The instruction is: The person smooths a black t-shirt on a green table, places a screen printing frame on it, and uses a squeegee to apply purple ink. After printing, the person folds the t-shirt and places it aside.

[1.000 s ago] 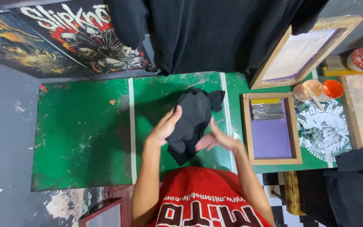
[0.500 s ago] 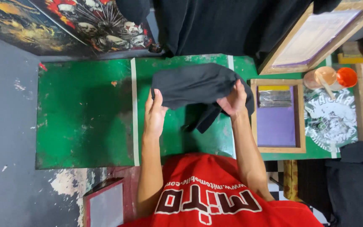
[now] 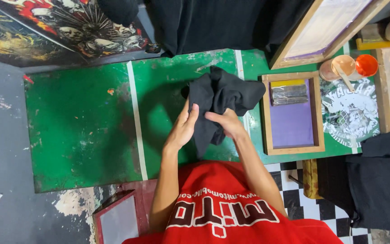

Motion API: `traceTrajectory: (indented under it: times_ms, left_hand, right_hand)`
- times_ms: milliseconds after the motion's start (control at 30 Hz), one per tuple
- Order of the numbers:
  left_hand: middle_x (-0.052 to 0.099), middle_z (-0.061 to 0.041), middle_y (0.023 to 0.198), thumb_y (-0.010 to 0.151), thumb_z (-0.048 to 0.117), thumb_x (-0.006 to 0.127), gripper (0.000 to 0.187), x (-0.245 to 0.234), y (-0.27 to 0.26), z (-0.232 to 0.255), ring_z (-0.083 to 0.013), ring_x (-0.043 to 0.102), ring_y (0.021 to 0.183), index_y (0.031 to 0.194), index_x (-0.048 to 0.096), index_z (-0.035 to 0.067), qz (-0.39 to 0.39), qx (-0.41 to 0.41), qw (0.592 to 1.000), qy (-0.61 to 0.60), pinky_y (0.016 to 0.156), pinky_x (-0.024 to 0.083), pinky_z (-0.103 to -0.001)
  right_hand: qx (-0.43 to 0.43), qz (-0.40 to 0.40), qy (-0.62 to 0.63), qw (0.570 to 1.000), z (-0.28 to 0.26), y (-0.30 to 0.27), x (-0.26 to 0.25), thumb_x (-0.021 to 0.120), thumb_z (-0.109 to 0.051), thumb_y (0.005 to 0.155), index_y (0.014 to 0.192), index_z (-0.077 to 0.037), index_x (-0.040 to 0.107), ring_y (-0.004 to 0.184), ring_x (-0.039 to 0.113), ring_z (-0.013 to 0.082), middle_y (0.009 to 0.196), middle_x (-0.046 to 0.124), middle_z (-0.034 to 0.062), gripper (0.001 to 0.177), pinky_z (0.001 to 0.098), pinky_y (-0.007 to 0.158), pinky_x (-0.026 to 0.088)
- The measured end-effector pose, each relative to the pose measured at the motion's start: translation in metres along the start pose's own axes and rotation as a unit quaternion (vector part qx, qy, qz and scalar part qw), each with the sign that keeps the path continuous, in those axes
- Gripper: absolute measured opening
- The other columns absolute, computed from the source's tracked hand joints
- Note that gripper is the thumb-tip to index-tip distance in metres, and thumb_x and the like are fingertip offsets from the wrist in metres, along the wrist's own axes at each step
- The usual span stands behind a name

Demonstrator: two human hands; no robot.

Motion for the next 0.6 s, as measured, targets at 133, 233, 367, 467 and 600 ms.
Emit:
traceTrajectory:
  times_ms: [133, 233, 367, 467, 600]
  left_hand:
    - [0.027, -0.03, 0.162, 0.112, 0.038, 0.039, 0.063, 0.0, -0.001, 0.007, -0.0394, 0.026, 0.151, 0.161, 0.026, 0.0, -0.011, -0.015, 1.0, 0.016, 0.123, 0.025, -0.055]
    - [0.035, -0.033, 0.158, 0.109, 0.047, 0.042, 0.069, -0.039, 0.0, -0.034, -0.0472, 0.039, 0.144, 0.161, 0.028, 0.003, 0.065, -0.087, 0.994, 0.017, 0.1, 0.051, -0.056]
    - [0.054, -0.021, 0.145, 0.11, 0.028, 0.049, 0.052, -0.089, -0.006, -0.066, -0.0216, 0.055, 0.12, 0.157, 0.042, 0.007, 0.146, -0.018, 0.989, 0.021, 0.087, 0.059, -0.038]
    - [0.064, -0.015, 0.109, 0.108, 0.016, 0.056, 0.052, -0.1, -0.008, -0.074, -0.0128, 0.058, 0.09, 0.157, 0.043, 0.009, 0.171, 0.001, 0.985, 0.034, 0.069, 0.057, -0.03]
    - [0.06, -0.026, 0.099, 0.099, 0.009, 0.069, 0.068, -0.107, -0.01, -0.107, -0.0249, 0.061, 0.093, 0.156, 0.034, 0.021, 0.217, -0.018, 0.975, 0.032, 0.075, 0.061, -0.036]
  right_hand:
    - [-0.016, 0.066, 0.069, 0.995, -0.032, -0.031, -0.003, 0.105, -0.021, 0.054, 0.117, 0.003, 0.073, 0.092, 0.075, 0.0289, 0.103, 0.075, 0.019, 0.074, 0.0418, 0.071, 0.063]
    - [-0.004, 0.098, 0.125, 0.987, -0.03, -0.023, -0.025, 0.104, -0.018, 0.06, 0.12, 0.008, 0.069, 0.095, 0.076, 0.0325, 0.105, 0.074, 0.0232, 0.075, 0.0426, 0.072, 0.065]
    - [-0.03, 0.107, 0.118, 0.987, -0.033, -0.03, -0.045, 0.102, -0.014, 0.063, 0.133, 0.005, 0.06, 0.108, 0.071, 0.034, 0.12, 0.071, 0.0219, 0.084, 0.0418, 0.083, 0.064]
    - [-0.013, 0.112, 0.075, 0.991, -0.026, -0.042, -0.057, 0.1, -0.016, 0.064, 0.132, 0.005, 0.06, 0.105, 0.071, 0.0292, 0.116, 0.071, 0.0203, 0.082, 0.0375, 0.083, 0.063]
    - [0.042, 0.134, 0.028, 0.99, 0.037, -0.033, -0.085, 0.097, -0.02, 0.07, 0.125, 0.006, 0.066, 0.089, 0.074, 0.0264, 0.1, 0.072, 0.019, 0.068, 0.0342, 0.073, 0.064]
Point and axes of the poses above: each hand's wrist, its own y-axis towards the middle knuckle, its own x-axis out of the palm, z = x × y, the point moved 10 cm from there along y, towards the middle knuckle
